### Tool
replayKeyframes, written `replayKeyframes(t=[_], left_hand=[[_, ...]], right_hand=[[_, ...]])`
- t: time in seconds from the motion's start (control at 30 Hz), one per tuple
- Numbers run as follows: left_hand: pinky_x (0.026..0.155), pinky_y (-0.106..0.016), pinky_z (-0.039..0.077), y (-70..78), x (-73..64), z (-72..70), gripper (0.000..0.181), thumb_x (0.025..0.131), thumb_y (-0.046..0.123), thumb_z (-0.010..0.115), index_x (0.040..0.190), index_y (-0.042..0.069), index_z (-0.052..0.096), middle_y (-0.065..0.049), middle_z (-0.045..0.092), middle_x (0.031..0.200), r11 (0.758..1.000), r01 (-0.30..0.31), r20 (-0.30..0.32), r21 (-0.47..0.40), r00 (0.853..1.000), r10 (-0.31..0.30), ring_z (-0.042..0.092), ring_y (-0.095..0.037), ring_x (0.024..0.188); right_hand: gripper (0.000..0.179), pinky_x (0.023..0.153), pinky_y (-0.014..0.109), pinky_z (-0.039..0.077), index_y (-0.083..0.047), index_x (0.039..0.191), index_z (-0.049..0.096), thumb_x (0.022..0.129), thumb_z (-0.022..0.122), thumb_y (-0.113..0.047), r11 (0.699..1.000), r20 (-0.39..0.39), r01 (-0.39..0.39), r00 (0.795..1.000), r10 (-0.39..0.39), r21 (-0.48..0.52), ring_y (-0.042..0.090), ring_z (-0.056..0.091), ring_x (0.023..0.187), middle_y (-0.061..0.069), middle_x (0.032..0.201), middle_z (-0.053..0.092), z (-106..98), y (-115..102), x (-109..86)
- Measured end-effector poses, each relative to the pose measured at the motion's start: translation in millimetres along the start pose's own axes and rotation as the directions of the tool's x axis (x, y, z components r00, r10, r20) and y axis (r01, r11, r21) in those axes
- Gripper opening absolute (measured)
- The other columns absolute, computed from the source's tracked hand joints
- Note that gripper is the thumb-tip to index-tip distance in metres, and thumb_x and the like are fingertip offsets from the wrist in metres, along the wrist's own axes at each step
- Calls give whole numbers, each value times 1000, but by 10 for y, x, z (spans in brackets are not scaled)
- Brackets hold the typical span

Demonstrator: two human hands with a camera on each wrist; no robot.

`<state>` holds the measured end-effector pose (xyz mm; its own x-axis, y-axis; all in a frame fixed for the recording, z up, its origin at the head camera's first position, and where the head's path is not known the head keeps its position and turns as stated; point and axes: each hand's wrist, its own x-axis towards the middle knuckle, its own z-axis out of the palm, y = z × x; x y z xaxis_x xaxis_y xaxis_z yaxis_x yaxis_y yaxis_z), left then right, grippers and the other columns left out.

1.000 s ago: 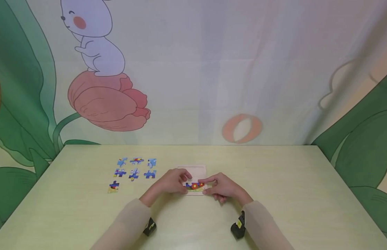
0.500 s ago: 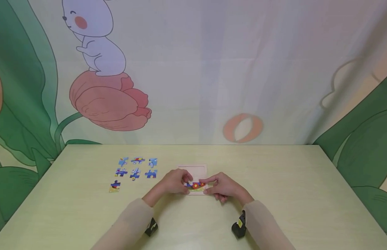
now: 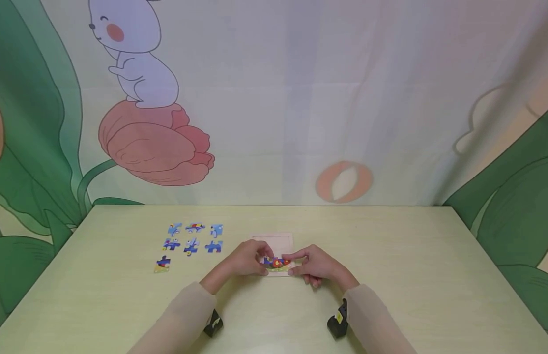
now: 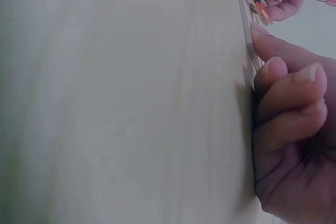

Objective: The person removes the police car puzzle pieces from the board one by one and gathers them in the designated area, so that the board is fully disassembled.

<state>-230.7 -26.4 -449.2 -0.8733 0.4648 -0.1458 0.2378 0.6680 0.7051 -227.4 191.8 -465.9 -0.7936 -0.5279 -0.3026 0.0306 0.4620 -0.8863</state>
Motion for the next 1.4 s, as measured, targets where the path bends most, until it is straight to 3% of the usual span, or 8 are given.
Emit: replayKeyframes(t=[0.17,0.33,0.67,0.93,1.23,1.4], left_hand=[[61,-26,38,-19,-16,3,28,69,-1,73,93,11,62,-2,54,74,998,-44,14,-49,999,45,47,-15,66],[58,-23,37,-26,-19,1,28,70,-5,70,94,10,66,-1,53,71,995,-79,7,-53,997,79,45,-12,62],[53,-20,37,-52,-33,-53,26,71,-5,71,95,5,71,1,56,67,993,-78,-10,-91,997,77,46,-10,58],[57,-23,41,-187,-172,-248,25,75,-1,70,99,6,70,-1,56,74,980,-5,-37,-200,999,-3,48,-15,68],[59,-30,51,-478,-385,-472,25,78,-3,66,102,0,67,-5,58,77,941,18,-83,-339,995,-49,53,-14,62],[59,-30,50,-630,-524,-572,29,79,-3,64,107,0,64,-7,57,79,920,39,-100,-391,991,-84,53,-16,64]], right_hand=[[44,33,19,34,-8,124,56,83,67,-18,1000,-2,0,1000,0,-11,5,37,30,-2,42,45,-2,17,4],[45,33,19,34,-8,125,56,83,67,-18,1000,4,0,1000,0,-12,5,37,30,-2,42,45,-2,16,3],[45,33,19,33,-6,125,55,83,67,-18,1000,0,6,1000,-6,-19,5,37,30,-1,42,45,10,13,1],[44,33,19,32,-7,124,56,82,67,-16,1000,-9,3,1000,-3,-16,5,37,30,-1,42,45,19,5,-6],[46,33,19,32,-8,124,56,81,68,-16,1000,-13,-1,1000,1,2,5,36,29,-1,41,44,13,26,8],[45,33,19,32,-8,124,56,81,68,-15,1000,-16,2,1000,-2,3,5,36,29,-1,41,44,14,22,12]])
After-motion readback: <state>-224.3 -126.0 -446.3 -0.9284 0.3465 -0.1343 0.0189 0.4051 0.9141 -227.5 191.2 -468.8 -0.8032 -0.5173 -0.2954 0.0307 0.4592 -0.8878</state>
